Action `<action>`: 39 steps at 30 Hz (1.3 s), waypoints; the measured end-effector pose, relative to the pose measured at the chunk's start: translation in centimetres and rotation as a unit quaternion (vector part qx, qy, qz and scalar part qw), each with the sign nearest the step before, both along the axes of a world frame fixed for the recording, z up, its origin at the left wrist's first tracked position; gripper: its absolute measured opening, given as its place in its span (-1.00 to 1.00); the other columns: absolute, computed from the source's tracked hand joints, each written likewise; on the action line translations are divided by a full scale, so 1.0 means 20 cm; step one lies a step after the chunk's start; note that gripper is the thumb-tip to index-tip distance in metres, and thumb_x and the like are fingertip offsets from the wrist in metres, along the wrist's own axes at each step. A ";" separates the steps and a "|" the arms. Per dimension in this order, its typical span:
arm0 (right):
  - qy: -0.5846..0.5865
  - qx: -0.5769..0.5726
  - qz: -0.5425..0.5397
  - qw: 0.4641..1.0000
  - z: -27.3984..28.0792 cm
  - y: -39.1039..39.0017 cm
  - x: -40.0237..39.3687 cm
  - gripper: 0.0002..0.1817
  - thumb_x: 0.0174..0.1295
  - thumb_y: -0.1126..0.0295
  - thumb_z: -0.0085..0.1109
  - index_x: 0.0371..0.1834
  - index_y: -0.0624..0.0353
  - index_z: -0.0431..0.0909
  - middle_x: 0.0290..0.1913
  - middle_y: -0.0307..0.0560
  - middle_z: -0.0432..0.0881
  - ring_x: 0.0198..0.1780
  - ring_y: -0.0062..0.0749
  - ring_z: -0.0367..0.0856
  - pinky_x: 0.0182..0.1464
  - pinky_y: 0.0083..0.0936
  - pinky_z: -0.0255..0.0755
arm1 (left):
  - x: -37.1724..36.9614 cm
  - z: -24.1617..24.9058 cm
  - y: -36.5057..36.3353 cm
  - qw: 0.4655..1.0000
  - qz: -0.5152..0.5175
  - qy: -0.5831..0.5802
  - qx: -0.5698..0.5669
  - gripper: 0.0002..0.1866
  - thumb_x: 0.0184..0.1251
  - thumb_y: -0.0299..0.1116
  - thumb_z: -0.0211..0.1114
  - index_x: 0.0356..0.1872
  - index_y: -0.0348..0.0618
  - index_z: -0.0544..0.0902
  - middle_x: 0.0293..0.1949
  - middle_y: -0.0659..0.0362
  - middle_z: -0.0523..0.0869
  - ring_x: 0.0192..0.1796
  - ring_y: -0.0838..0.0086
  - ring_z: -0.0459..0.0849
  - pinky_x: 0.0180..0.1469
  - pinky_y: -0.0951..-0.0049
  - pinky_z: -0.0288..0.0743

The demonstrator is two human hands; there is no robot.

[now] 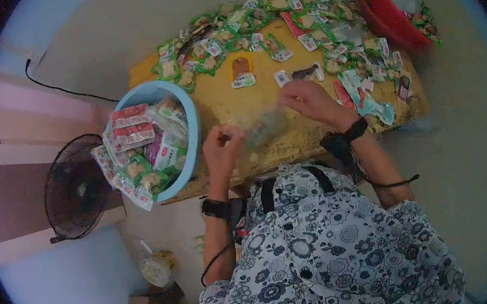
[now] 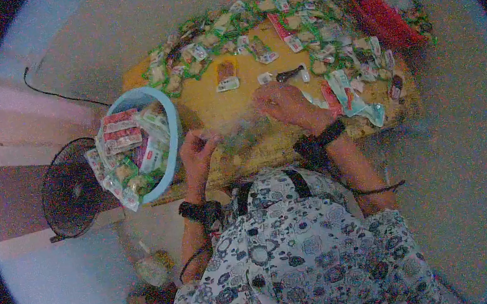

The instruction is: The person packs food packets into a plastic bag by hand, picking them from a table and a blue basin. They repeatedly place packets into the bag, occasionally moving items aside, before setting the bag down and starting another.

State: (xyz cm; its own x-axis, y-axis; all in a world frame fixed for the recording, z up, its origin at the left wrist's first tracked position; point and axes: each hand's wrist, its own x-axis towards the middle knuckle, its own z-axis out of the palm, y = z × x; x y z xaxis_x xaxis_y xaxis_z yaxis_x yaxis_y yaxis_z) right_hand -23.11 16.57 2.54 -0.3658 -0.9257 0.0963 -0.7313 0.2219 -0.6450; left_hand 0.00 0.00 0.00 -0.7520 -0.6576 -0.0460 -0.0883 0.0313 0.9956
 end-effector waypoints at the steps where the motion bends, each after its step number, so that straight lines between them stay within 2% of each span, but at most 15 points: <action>1: -0.003 -0.027 0.001 1.000 -0.02 -0.02 -0.01 -0.75 0.31 0.26 0.19 -0.12 0.22 0.60 -0.13 -0.01 0.66 -0.08 -0.16 0.64 -0.04 -0.32 0.49 | -0.02 0.03 -0.02 1.000 0.016 -0.006 0.008 -0.83 0.20 -0.45 0.43 -0.25 -0.22 0.63 -0.26 0.25 0.67 -0.19 0.62 0.61 -0.10 0.55 0.50; 2: -0.005 -0.056 0.002 0.998 -0.03 -0.04 -0.02 -0.76 0.32 0.26 0.18 -0.13 0.22 0.60 -0.13 -0.02 0.66 -0.10 -0.16 0.63 -0.06 -0.33 0.49 | -0.03 0.04 -0.05 0.999 0.033 -0.009 0.016 -0.86 0.21 -0.47 0.42 -0.30 -0.24 0.62 -0.27 0.25 0.67 -0.20 0.62 0.60 -0.12 0.56 0.49; 5: 0.020 -0.077 0.001 0.997 0.00 -0.10 -0.05 -0.76 0.36 0.26 0.13 -0.12 0.23 0.59 -0.15 -0.01 0.66 -0.11 -0.16 0.63 -0.06 -0.37 0.48 | -0.06 0.06 -0.14 0.997 0.013 -0.005 -0.073 -0.84 0.20 -0.46 0.43 -0.28 -0.25 0.62 -0.25 0.24 0.67 -0.21 0.61 0.61 -0.12 0.55 0.51; 8: -0.069 0.002 -0.021 0.997 0.07 -0.08 -0.06 -0.75 0.40 0.26 0.08 -0.09 0.23 0.58 -0.16 0.00 0.65 -0.10 -0.17 0.61 -0.03 -0.39 0.47 | -0.05 0.07 -0.13 0.998 -0.011 -0.001 -0.068 -0.77 0.20 -0.42 0.44 -0.20 -0.24 0.59 -0.24 0.24 0.68 -0.20 0.61 0.61 -0.12 0.54 0.52; 11: -0.087 -0.068 0.035 0.993 -0.09 -0.09 -0.07 -0.74 0.43 0.28 0.03 -0.05 0.24 0.57 -0.14 -0.01 0.65 -0.09 -0.23 0.61 0.01 -0.41 0.45 | -0.07 0.02 -0.14 0.998 -0.045 -0.026 0.041 -0.59 0.13 -0.37 0.51 -0.02 -0.24 0.58 -0.10 0.16 0.68 -0.03 0.52 0.63 0.04 0.46 0.52; 14: -0.137 -0.124 0.028 0.982 -0.13 -0.13 -0.05 -0.74 0.44 0.31 0.00 -0.03 0.25 0.57 -0.13 -0.05 0.65 -0.10 -0.29 0.60 0.01 -0.41 0.45 | -0.08 -0.05 -0.12 0.995 -0.062 0.020 -0.075 -0.38 0.02 -0.36 0.57 0.15 -0.25 0.54 0.09 0.05 0.62 0.17 0.37 0.57 0.24 0.34 0.43; 17: -0.151 -0.118 0.034 0.981 -0.13 -0.13 -0.05 -0.74 0.45 0.32 -0.01 -0.02 0.26 0.57 -0.14 -0.08 0.65 -0.09 -0.38 0.59 0.01 -0.42 0.44 | -0.06 -0.21 -0.16 0.986 -0.092 -0.049 -0.130 -0.23 -0.07 -0.34 0.61 0.25 -0.27 0.49 0.24 -0.03 0.52 0.31 0.28 0.47 0.37 0.28 0.30; 20: -0.185 -0.117 0.026 0.975 -0.12 -0.16 -0.04 -0.74 0.45 0.32 -0.02 -0.01 0.26 0.56 -0.14 -0.14 0.65 -0.08 -0.48 0.58 0.01 -0.47 0.44 | -0.09 -0.21 -0.17 0.960 -0.114 -0.065 -0.249 -0.26 -0.06 -0.34 0.59 0.22 -0.31 0.50 0.21 -0.04 0.56 0.25 0.25 0.53 0.31 0.29 0.37; 23: -0.228 -0.060 -0.027 0.971 -0.12 -0.17 -0.05 -0.75 0.46 0.32 -0.01 -0.02 0.26 0.55 -0.15 -0.19 0.64 -0.08 -0.58 0.55 -0.01 -0.52 0.45 | -0.15 -0.27 -0.16 0.975 -0.095 -0.102 -0.173 -0.34 -0.02 -0.37 0.55 0.16 -0.34 0.53 0.09 0.00 0.66 0.13 0.27 0.62 0.19 0.29 0.46; 26: -0.273 -0.153 -0.077 0.947 -0.24 -0.21 -0.06 -0.75 0.46 0.29 0.00 -0.07 0.26 0.54 -0.18 -0.23 0.63 -0.14 -0.59 0.55 -0.09 -0.55 0.45 | -0.17 -0.22 -0.16 0.987 -0.079 -0.101 -0.097 -0.46 0.01 -0.40 0.49 0.09 -0.32 0.58 -0.09 0.07 0.74 -0.06 0.28 0.71 0.04 0.28 0.55; 29: -0.353 -0.215 -0.109 0.904 -0.25 -0.21 -0.08 -0.75 0.46 0.28 0.00 -0.17 0.27 0.54 -0.25 -0.23 0.61 -0.20 -0.57 0.55 -0.16 -0.54 0.44 | -0.16 0.03 -0.11 0.990 -0.064 -0.124 -0.004 -0.60 0.07 -0.35 0.47 -0.05 -0.31 0.66 -0.16 0.07 0.78 -0.14 0.28 0.75 -0.02 0.27 0.60; 32: -0.308 -0.163 -0.082 0.934 -0.34 -0.22 -0.10 -0.75 0.44 0.31 0.02 -0.25 0.28 0.54 -0.30 -0.23 0.60 -0.25 -0.56 0.55 -0.18 -0.53 0.44 | -0.17 -0.01 -0.14 0.950 -0.114 -0.252 -0.146 -0.60 0.07 -0.35 0.46 -0.06 -0.31 0.65 -0.14 0.05 0.77 -0.14 0.31 0.75 -0.06 0.31 0.60; 35: -0.108 -0.073 -0.145 0.981 -0.49 -0.25 -0.11 -0.79 0.39 0.35 0.04 -0.31 0.28 0.55 -0.35 -0.21 0.58 -0.27 -0.55 0.53 -0.18 -0.52 0.43 | -0.21 0.17 -0.05 0.905 -0.096 -0.266 -0.318 -0.59 0.07 -0.35 0.46 -0.05 -0.31 0.65 -0.14 0.03 0.77 -0.15 0.34 0.74 -0.06 0.34 0.61; 38: -0.243 -0.137 -0.129 0.952 -0.52 -0.25 -0.10 -0.82 0.35 0.36 0.09 -0.31 0.28 0.54 -0.39 -0.16 0.56 -0.31 -0.49 0.52 -0.19 -0.49 0.42 | -0.18 0.09 -0.07 0.976 -0.050 -0.163 -0.136 -0.59 0.06 -0.35 0.48 -0.05 -0.31 0.65 -0.12 0.04 0.76 -0.09 0.35 0.73 -0.04 0.35 0.60; 39: -0.222 -0.147 -0.139 0.954 -0.49 -0.27 -0.11 -0.82 0.34 0.36 0.09 -0.30 0.28 0.54 -0.39 -0.14 0.55 -0.31 -0.47 0.52 -0.19 -0.48 0.42 | -0.17 0.04 -0.11 0.964 -0.068 -0.173 -0.192 -0.58 0.06 -0.32 0.48 -0.06 -0.30 0.65 -0.15 0.01 0.76 -0.11 0.32 0.73 -0.04 0.33 0.59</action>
State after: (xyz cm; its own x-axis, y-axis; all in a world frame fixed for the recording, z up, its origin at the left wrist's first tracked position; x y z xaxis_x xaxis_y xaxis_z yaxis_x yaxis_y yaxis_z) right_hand -25.31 11.22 -7.33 -0.6588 -0.7436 0.1143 -0.3106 0.1304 -0.9416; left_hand -3.34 -2.22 0.73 -0.8154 -0.5728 -0.0835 -0.3829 0.4255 0.8199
